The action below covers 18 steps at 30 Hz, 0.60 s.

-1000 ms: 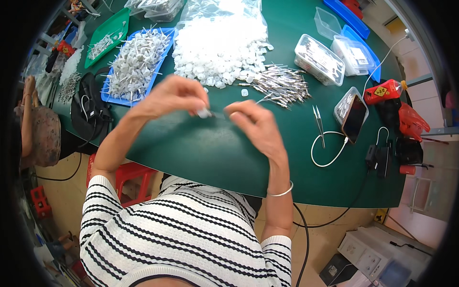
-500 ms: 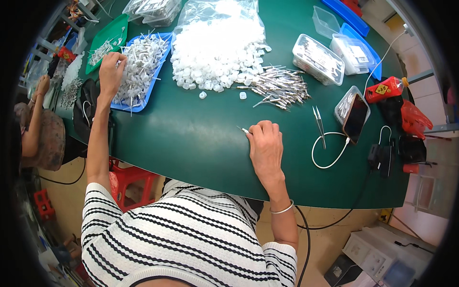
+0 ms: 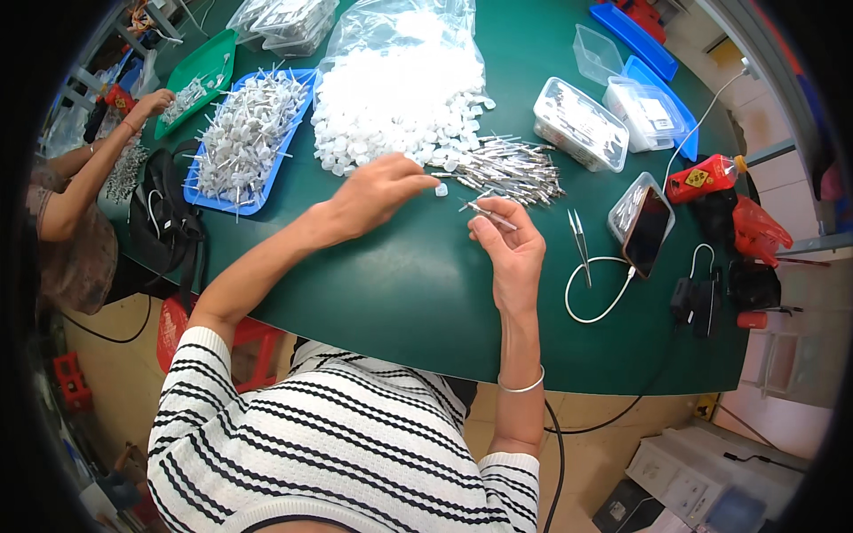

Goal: The person repeatedly picks up small white plastic caps and metal pins from a green workbench, inserts the pins into the caps, and places the assembled units into a blue tray. The process is repetitive and involves handling components one at a time.

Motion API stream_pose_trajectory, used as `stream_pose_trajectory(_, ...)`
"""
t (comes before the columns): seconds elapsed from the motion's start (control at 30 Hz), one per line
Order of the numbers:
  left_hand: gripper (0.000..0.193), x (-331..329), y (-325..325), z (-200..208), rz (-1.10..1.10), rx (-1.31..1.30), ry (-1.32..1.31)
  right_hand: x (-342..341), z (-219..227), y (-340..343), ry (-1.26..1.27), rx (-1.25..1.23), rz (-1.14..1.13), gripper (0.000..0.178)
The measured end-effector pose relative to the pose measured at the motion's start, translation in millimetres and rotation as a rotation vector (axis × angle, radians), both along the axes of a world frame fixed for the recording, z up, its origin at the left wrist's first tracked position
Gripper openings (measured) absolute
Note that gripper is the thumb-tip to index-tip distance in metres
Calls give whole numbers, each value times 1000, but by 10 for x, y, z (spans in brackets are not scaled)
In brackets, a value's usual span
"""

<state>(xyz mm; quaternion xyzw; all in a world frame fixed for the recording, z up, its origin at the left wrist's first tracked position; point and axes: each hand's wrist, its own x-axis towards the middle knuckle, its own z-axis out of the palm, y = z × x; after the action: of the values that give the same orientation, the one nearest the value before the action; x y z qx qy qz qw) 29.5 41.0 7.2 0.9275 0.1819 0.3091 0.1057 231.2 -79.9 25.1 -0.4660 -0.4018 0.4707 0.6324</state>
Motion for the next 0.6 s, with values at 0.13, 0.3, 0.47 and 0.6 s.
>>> stream_pose_trajectory(0.13,23,196,121,-235,-18,-31,101,5,-66,34,174,-23,-13,22)
stream_pose_trajectory(0.3,18,211,56,-275,-2,-112,-65,26,-184,79,292,-34,13,21)
stream_pose_trajectory(0.47,11,42,-301,-156,187,-1029,-249,-91,-151,108,294,-46,-9,19)
stream_pose_trajectory(0.6,15,-132,-444,-39,4,-1610,-537,-218,-89,145,260,-27,46,16)
